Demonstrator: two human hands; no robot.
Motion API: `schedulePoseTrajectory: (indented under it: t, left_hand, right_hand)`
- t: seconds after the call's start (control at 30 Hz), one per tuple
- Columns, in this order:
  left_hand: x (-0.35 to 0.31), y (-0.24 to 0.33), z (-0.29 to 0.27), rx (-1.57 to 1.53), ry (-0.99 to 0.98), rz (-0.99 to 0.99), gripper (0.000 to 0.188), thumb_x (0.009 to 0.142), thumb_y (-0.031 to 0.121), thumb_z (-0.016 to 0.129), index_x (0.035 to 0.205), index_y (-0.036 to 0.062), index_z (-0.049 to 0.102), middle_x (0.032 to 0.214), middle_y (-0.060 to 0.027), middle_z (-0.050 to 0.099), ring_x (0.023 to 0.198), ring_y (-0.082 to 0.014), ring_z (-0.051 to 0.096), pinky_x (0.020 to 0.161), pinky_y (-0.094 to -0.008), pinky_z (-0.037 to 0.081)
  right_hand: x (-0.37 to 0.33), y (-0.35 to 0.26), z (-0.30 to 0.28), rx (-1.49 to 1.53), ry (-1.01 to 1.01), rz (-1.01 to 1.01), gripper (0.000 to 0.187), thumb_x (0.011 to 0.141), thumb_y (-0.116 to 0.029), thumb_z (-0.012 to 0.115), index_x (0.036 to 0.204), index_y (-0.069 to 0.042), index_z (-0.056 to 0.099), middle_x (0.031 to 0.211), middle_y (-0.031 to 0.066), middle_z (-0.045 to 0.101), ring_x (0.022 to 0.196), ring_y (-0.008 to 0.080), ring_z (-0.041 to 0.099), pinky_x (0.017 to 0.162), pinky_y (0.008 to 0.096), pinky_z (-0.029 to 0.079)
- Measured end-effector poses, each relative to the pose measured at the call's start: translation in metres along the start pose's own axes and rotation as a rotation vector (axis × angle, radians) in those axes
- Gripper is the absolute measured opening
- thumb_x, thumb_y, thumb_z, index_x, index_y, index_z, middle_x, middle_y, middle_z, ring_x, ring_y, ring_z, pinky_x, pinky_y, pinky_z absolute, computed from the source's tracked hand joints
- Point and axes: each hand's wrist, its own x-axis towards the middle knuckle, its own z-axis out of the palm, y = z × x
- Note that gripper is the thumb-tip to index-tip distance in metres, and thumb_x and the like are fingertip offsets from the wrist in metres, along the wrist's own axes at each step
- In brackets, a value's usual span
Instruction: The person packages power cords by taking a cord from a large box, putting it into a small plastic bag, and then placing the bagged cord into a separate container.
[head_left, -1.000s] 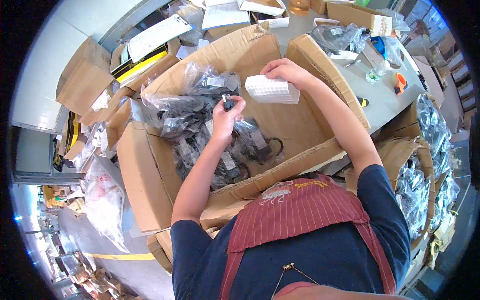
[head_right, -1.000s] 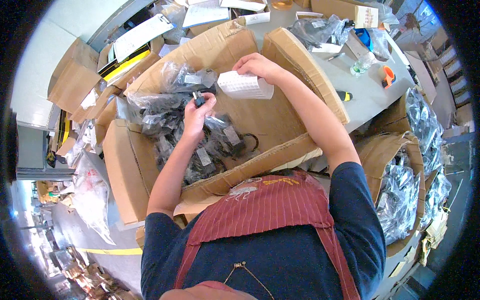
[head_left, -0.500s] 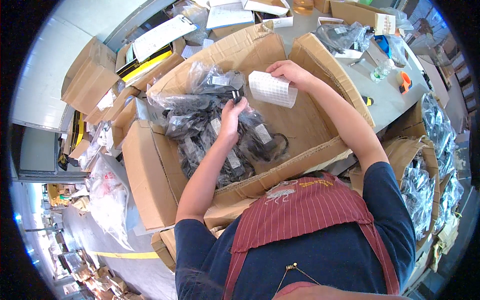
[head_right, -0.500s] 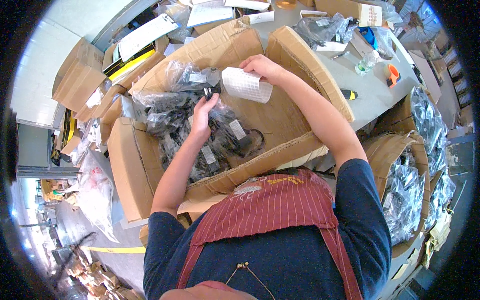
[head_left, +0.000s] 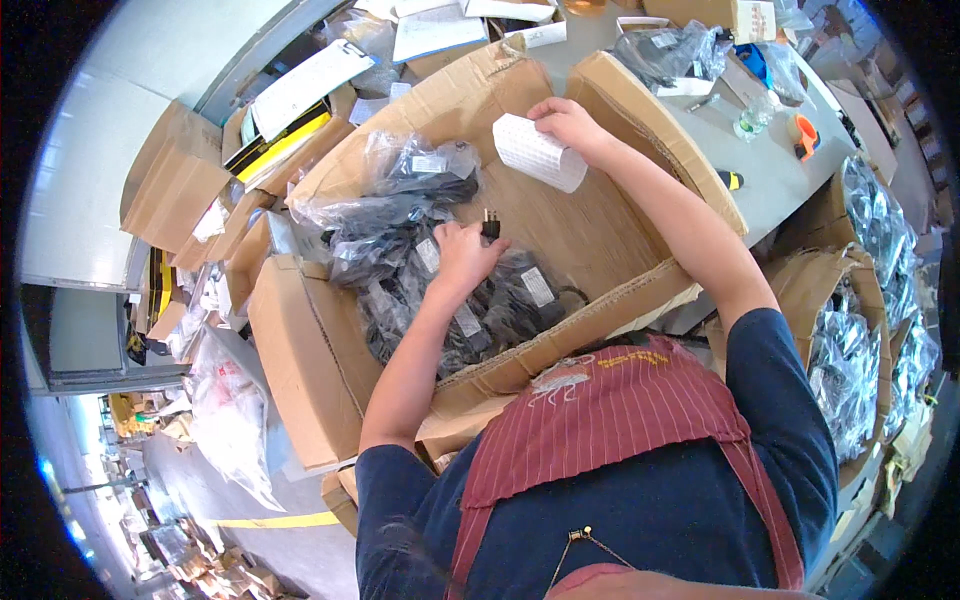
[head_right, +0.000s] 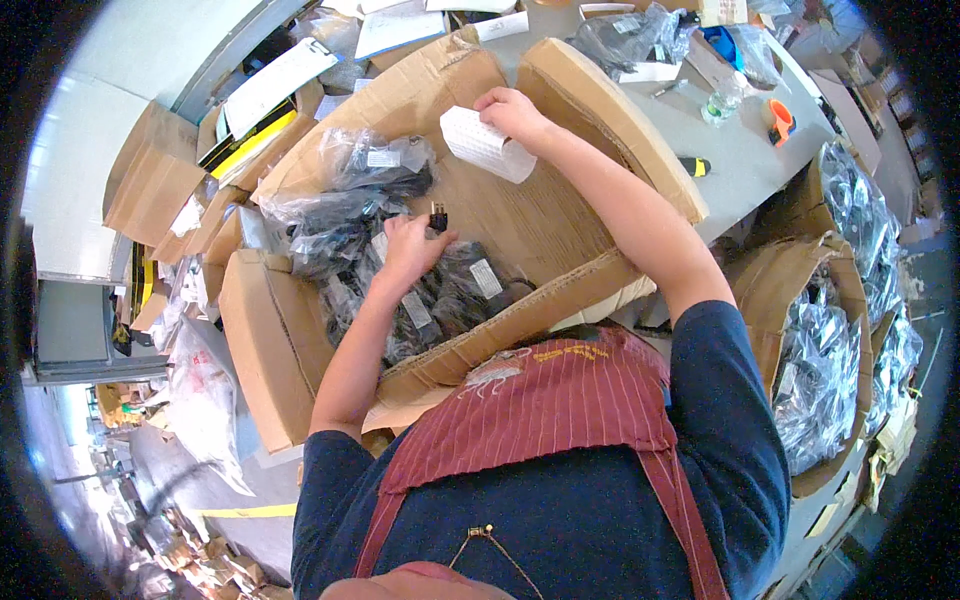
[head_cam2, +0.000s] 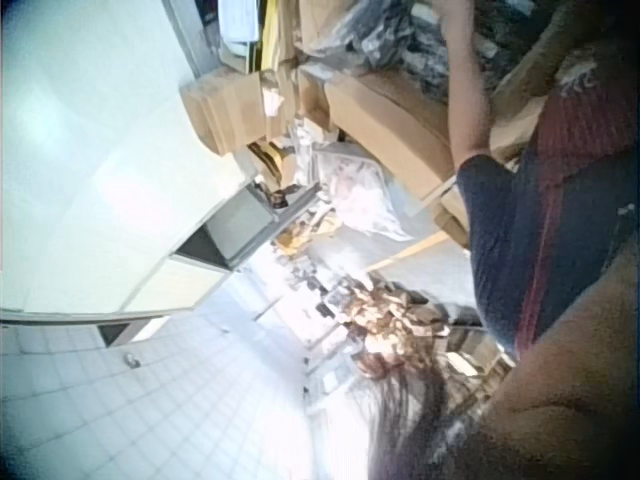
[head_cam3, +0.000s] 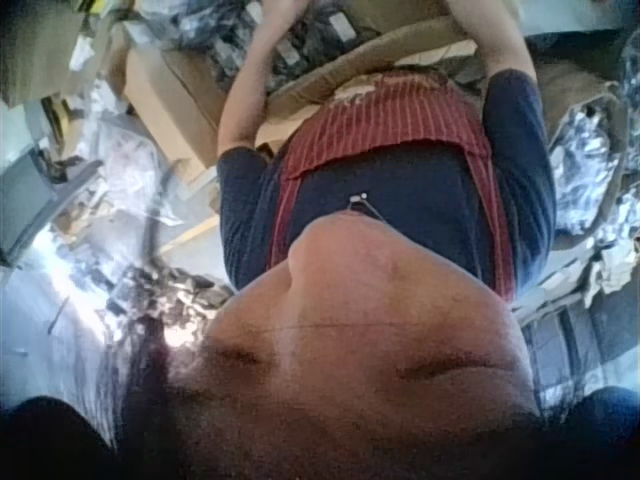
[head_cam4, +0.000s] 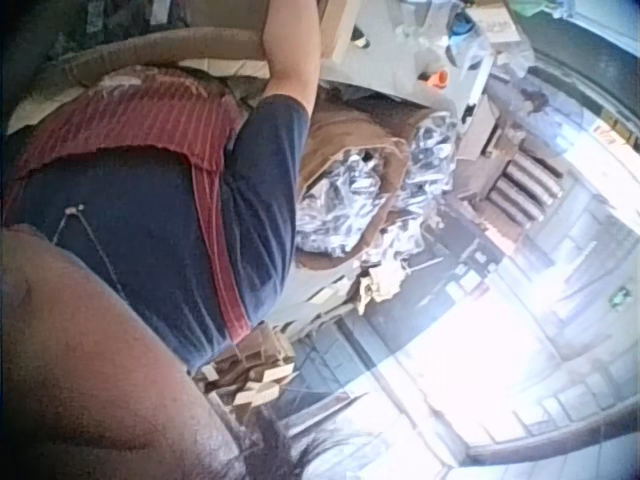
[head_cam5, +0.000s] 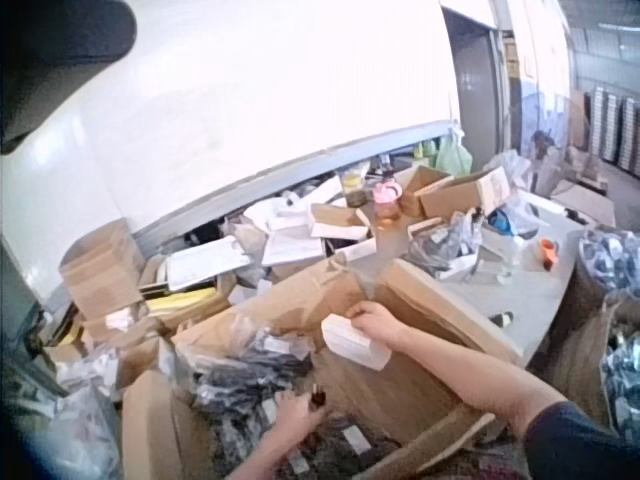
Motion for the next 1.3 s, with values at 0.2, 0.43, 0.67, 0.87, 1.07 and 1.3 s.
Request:
schedulePoseTrajectory:
  t: [0.2, 0.43, 0.67, 0.87, 1.07, 1.3]
  left_hand:
    - [0.015, 0.008, -0.027, -0.344, -0.392, -0.327, 0.032, 0.076, 0.033, 0.077, 0.085, 0.0029, 0.068, 0.079, -0.0206, 0.069, 0.079, -0.0378, 0.067, 0.073, -0.0441, 0.052]
    - [0.021, 0.003, -0.048, -1.154, -0.08, -0.431, 0.038, 0.081, 0.006, 0.076, 0.116, -0.003, 0.065, 0.086, 0.0004, 0.067, 0.076, -0.0064, 0.059, 0.073, -0.0226, 0.047]
    - [0.029, 0.016, -0.069, -1.371, 0.052, -0.388, 0.044, 0.086, 0.0, 0.07, 0.128, -0.0041, 0.058, 0.1, -0.0031, 0.069, 0.088, -0.0092, 0.063, 0.086, -0.023, 0.047]
    - [0.03, 0.024, -0.08, -1.5, 0.024, -0.356, 0.056, 0.086, 0.002, 0.069, 0.137, -0.005, 0.048, 0.102, -0.0088, 0.068, 0.092, -0.0147, 0.065, 0.089, -0.0262, 0.047]
    - [0.032, 0.027, -0.087, -1.648, 0.009, -0.391, 0.069, 0.083, -0.001, 0.07, 0.143, -0.0075, 0.036, 0.087, -0.0067, 0.066, 0.083, -0.0151, 0.066, 0.082, -0.0253, 0.048]
    - [0.033, 0.013, -0.082, -1.823, -0.042, -0.423, 0.033, 0.084, 0.0, 0.069, 0.115, -0.007, 0.062, 0.095, -0.0133, 0.071, 0.085, -0.0194, 0.068, 0.083, -0.0297, 0.053]
  right_hand:
    - [0.0, -0.004, 0.002, -0.102, -0.031, -0.036, 0.029, 0.083, -0.011, 0.061, 0.11, 0.0, 0.064, 0.102, 0.0082, 0.065, 0.095, 0.0175, 0.059, 0.084, 0.0305, 0.047]
    - [-0.006, -0.016, 0.003, -0.043, 0.139, -0.133, 0.048, 0.079, -0.015, 0.066, 0.123, 0.0, 0.054, 0.097, 0.0167, 0.066, 0.089, 0.0227, 0.063, 0.078, 0.0336, 0.05]
    - [-0.003, -0.012, 0.004, 0.008, 0.14, -0.167, 0.054, 0.078, -0.016, 0.067, 0.126, 0.001, 0.05, 0.102, 0.0161, 0.064, 0.091, 0.0232, 0.063, 0.075, 0.0348, 0.051]
    - [-0.019, -0.036, 0.005, 0.215, -0.052, 0.002, 0.052, 0.075, -0.013, 0.066, 0.123, 0.003, 0.054, 0.102, 0.0139, 0.064, 0.091, 0.0199, 0.062, 0.073, 0.0321, 0.051]
    - [-0.038, -0.054, 0.009, 0.425, -0.36, 0.025, 0.046, 0.075, -0.012, 0.064, 0.118, 0.005, 0.059, 0.099, 0.0118, 0.065, 0.085, 0.0157, 0.063, 0.07, 0.0277, 0.05]
    - [-0.04, -0.057, 0.017, 0.387, -0.496, 0.061, 0.044, 0.078, -0.013, 0.062, 0.119, 0.001, 0.059, 0.091, 0.0068, 0.066, 0.077, 0.0115, 0.063, 0.065, 0.0245, 0.049]
